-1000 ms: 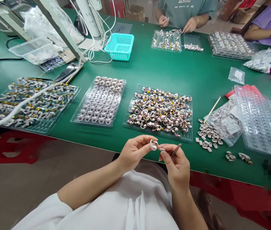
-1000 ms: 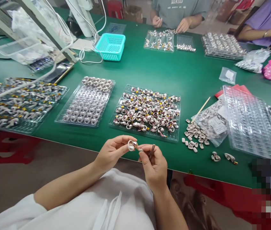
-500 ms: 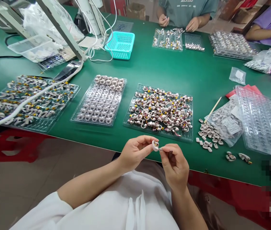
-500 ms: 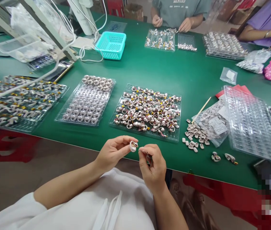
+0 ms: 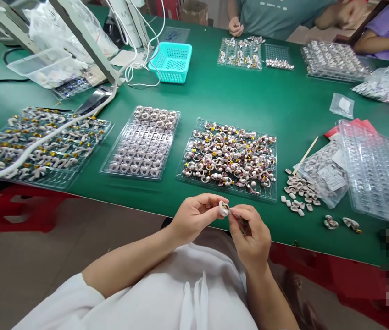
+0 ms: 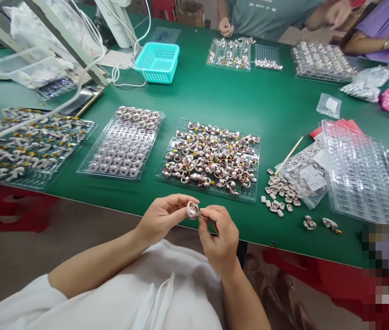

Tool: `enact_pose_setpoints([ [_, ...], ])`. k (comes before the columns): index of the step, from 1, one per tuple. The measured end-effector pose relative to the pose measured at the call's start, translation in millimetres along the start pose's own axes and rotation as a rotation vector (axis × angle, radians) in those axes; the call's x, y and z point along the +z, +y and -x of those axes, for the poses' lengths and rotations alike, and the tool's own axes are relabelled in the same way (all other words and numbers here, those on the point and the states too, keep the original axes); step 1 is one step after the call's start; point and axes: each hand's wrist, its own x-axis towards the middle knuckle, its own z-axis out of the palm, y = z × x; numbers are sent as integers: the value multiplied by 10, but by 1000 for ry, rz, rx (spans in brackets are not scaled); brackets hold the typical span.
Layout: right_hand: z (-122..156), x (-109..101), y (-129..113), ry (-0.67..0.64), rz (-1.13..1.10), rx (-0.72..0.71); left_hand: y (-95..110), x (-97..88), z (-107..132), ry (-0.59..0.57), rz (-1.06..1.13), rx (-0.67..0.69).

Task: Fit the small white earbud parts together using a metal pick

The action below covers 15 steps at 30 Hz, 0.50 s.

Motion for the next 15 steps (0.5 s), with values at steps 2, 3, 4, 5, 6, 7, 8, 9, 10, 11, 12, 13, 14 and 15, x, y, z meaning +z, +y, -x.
enact_pose_setpoints([
  [2,1,-13,3,-13,-124,73,-3,-11,-2,-11,-9,2],
  [3,-2,-15,4,-17,-205,114,-9,-16,-2,-17,-20,9],
  [4,-10,-15,4,-20,-285,150,-17,-20,-1,-27,-37,17],
  [5,-20,-11,3,-25,-355,179,-26,-24,1,-38,-62,29],
  [6,-32,-6,1,-32,-415,199,-33,-29,4,-49,-98,48],
  [7,-46,0,-2,-40,-461,213,-38,-34,9,-57,-146,76],
  [8,-59,6,-5,-49,-494,223,-38,-40,13,-61,-207,110],
  [9,-70,11,-8,-56,-516,228,-33,-46,19,-62,-280,152],
  [10,-78,16,-10,-58,-529,229,-23,-53,23,-58,-356,198],
  [11,-83,20,-11,-58,-535,227,-9,-59,27,-54,-431,245],
  [12,-84,23,-11,-56,-537,222,7,-65,31,-53,-497,289],
  [13,-83,26,-9,-52,-539,214,22,-70,33,-55,-549,329],
  [14,-79,29,-5,-46,-541,206,35,-75,34,-59,-589,363],
  [15,-75,33,-1,-40,-546,198,44,-80,34,-64,-616,390],
])
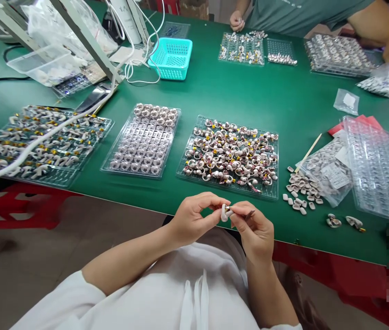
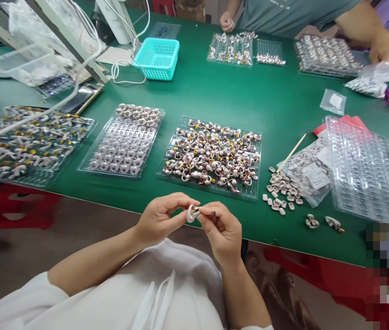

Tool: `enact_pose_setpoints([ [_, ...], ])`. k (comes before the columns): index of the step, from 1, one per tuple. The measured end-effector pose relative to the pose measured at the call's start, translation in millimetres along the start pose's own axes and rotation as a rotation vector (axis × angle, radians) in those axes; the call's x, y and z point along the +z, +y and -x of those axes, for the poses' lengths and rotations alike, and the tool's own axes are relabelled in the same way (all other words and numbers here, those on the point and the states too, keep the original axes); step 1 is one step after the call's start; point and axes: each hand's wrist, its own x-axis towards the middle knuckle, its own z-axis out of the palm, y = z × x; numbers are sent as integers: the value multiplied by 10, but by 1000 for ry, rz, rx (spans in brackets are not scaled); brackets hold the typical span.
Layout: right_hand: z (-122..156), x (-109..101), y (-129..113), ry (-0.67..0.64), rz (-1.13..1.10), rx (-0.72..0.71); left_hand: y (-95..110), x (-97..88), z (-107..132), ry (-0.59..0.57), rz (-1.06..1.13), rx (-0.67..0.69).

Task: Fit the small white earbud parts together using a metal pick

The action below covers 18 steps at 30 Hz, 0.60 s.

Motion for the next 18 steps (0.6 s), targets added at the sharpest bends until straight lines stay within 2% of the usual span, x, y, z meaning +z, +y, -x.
enact_pose_setpoints([
  [10,8,7,59,50,-17,-5,-49,14,5,33,-84,136],
  [18,1,12,73,65,10,26,-36,23,8,44,-136,158],
])
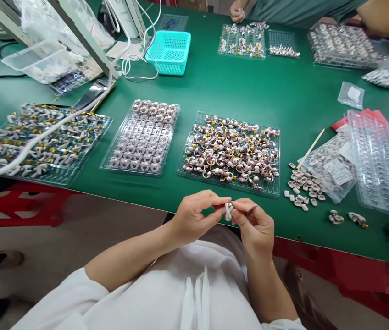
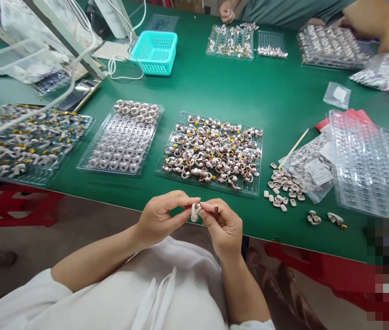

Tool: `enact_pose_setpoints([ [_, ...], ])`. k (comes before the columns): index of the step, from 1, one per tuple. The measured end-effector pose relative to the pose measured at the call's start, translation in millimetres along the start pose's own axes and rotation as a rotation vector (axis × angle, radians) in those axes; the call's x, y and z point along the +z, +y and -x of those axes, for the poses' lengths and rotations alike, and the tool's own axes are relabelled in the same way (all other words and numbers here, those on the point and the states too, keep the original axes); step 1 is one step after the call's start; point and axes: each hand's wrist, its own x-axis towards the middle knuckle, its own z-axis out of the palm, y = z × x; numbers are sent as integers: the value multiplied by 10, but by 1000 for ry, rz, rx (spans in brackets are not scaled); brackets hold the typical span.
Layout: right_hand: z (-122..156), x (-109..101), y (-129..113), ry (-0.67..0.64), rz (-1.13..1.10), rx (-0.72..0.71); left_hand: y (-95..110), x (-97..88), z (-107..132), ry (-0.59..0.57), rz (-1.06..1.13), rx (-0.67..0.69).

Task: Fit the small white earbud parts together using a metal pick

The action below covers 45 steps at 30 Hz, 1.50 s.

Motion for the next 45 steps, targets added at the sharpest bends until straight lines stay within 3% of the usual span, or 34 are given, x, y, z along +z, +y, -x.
enact_pose_setpoints([
  [13,4,-51,-8,-17,99,170,-51,-24,26,-67,-96,110],
  [24,8,-70,-27,-36,183,108,-50,-12,62,-120,-97,132],
  [30,32,-137,-51,-96,308,77,-68,6,72,-74,-102,85],
  [37,41,-117,-107,-152,336,39,-43,14,93,-21,-52,145],
  [45,26,-64,-58,-139,377,-74,-57,-15,127,-36,15,53],
])
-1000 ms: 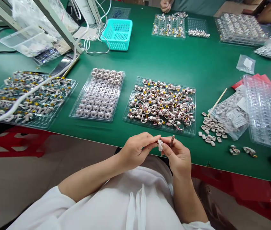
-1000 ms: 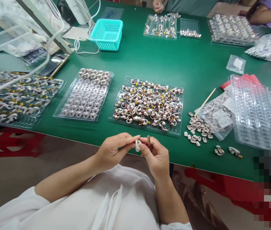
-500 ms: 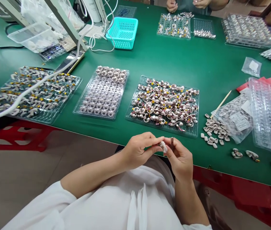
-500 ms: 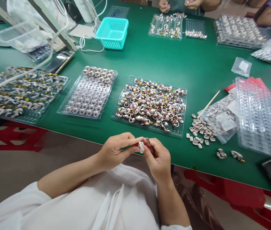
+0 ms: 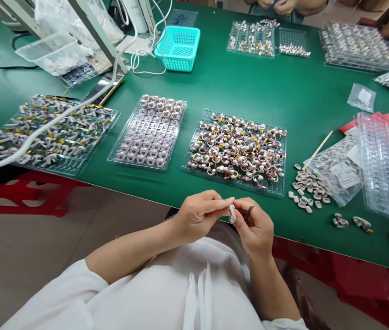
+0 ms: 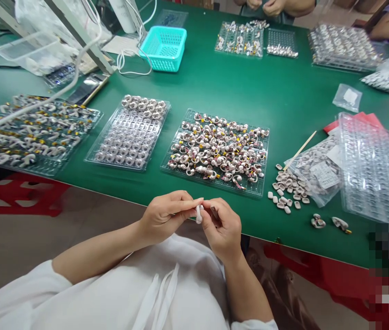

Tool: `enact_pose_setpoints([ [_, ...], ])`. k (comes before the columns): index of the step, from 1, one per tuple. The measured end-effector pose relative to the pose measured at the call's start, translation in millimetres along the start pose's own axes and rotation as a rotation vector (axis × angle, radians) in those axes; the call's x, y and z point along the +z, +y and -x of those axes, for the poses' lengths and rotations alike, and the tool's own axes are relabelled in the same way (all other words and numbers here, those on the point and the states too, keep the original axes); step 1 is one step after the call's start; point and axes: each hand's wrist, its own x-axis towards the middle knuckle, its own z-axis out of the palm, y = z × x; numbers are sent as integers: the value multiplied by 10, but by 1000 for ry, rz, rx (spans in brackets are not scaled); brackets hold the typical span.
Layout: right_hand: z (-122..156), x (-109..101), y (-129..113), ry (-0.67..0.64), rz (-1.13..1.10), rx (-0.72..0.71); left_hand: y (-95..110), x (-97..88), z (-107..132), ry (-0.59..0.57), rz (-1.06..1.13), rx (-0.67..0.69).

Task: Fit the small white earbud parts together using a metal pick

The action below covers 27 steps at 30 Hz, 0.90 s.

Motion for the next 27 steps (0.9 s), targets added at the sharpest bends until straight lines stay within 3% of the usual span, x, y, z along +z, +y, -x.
enact_pose_setpoints([
  [4,2,-43,10,-48,25,-33,59,-89,-71,-123,104,-135],
  [10,-60,-151,-117,-200,216,-111,89,-223,-252,-334,468,-605],
  [14,-100,-204,-165,-299,211,-169,90,-255,-361,-409,613,-737],
  [18,-86,-186,-120,-242,129,-137,89,-219,-393,-373,612,-761],
  [22,-28,-110,-56,-157,-47,2,68,-147,-327,-293,597,-738],
  [27,58,12,-12,-63,-347,127,-8,-49,-197,-235,529,-435],
])
